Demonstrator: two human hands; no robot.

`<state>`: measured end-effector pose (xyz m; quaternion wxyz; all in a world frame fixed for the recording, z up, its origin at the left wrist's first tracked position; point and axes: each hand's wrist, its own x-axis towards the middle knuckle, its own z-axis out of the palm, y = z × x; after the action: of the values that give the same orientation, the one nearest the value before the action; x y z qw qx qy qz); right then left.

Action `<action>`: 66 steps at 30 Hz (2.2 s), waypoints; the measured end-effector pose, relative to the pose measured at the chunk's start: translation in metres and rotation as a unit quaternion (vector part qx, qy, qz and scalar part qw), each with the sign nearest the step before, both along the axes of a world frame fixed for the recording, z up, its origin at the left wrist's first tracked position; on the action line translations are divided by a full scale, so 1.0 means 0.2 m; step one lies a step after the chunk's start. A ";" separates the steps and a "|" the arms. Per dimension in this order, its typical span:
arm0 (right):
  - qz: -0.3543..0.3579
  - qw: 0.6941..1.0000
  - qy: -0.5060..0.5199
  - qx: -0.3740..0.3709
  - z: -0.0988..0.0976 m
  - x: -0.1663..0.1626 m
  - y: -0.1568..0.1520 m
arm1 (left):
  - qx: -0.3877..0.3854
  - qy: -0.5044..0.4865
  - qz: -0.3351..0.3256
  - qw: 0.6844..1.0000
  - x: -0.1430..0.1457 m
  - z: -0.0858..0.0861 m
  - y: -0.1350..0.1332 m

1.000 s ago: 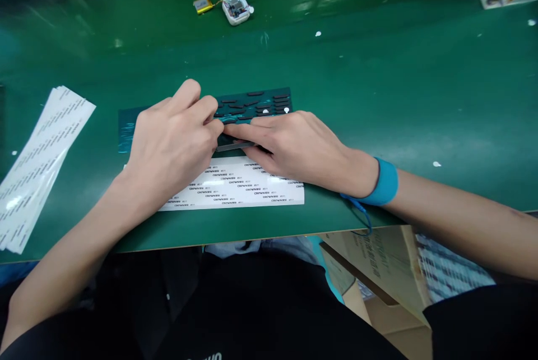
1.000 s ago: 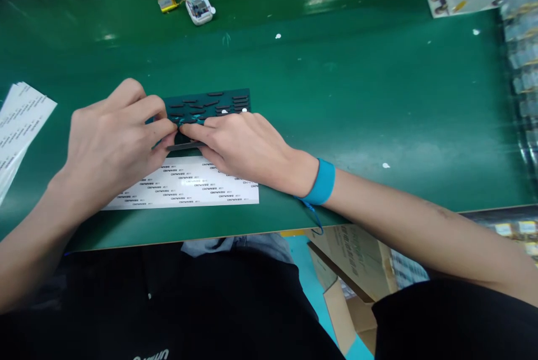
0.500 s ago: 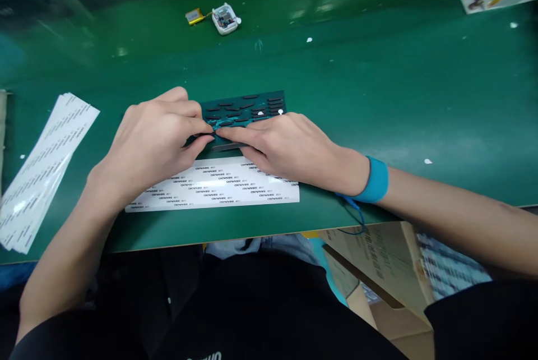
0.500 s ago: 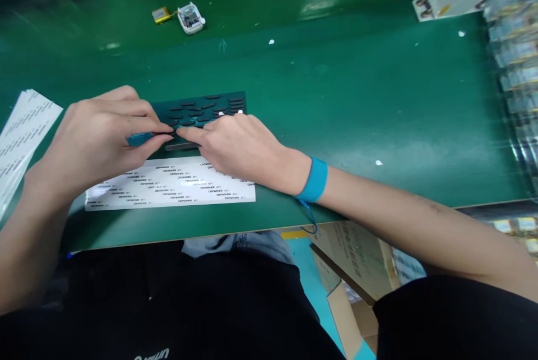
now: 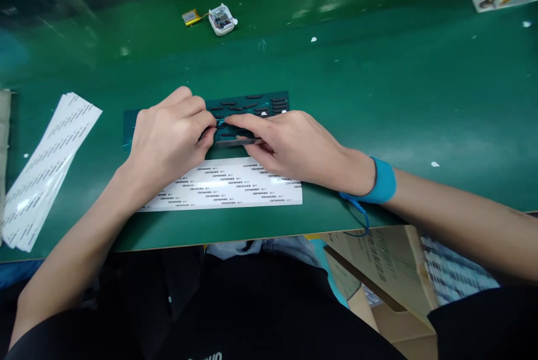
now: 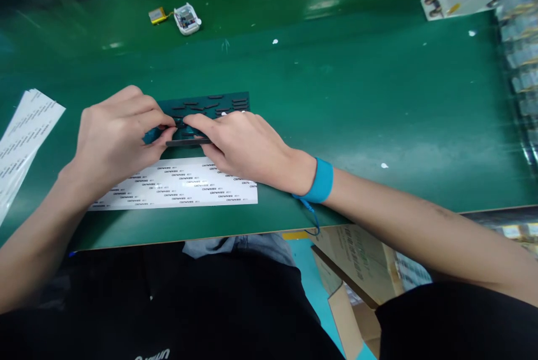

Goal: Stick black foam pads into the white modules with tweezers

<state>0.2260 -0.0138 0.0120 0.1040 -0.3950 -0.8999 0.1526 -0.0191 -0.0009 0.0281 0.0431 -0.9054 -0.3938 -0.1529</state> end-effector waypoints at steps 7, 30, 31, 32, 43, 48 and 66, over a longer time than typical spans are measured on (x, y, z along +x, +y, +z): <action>0.001 0.999 -0.034 -0.009 0.04 -0.03 -0.02 | 0.048 0.036 -0.075 0.995 0.01 0.01 -0.01; 0.002 0.995 0.096 -0.010 -0.03 0.03 0.02 | -0.131 -0.032 0.016 0.991 0.02 0.01 -0.01; 0.002 0.997 0.078 -0.012 -0.02 0.03 0.02 | -0.130 -0.031 0.013 0.991 0.02 0.00 -0.01; 0.002 0.998 0.056 -0.011 -0.02 0.02 0.01 | -0.132 -0.031 0.010 0.991 0.02 0.00 -0.01; -0.009 0.995 -0.092 -0.027 0.06 -0.03 -0.02 | -0.216 -0.147 0.015 0.965 -0.01 0.02 0.04; -0.010 0.996 -0.085 -0.023 0.06 -0.03 -0.03 | -0.131 -0.023 -0.059 0.989 -0.03 0.03 0.06; -0.001 0.999 0.051 -0.012 0.00 0.04 0.02 | -0.048 -0.048 -0.075 0.995 0.00 0.02 0.00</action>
<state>0.2348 -0.0104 0.0127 0.1455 -0.3891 -0.8909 0.1834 -0.0187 -0.0007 0.0319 -0.0314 -0.9251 -0.3329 -0.1798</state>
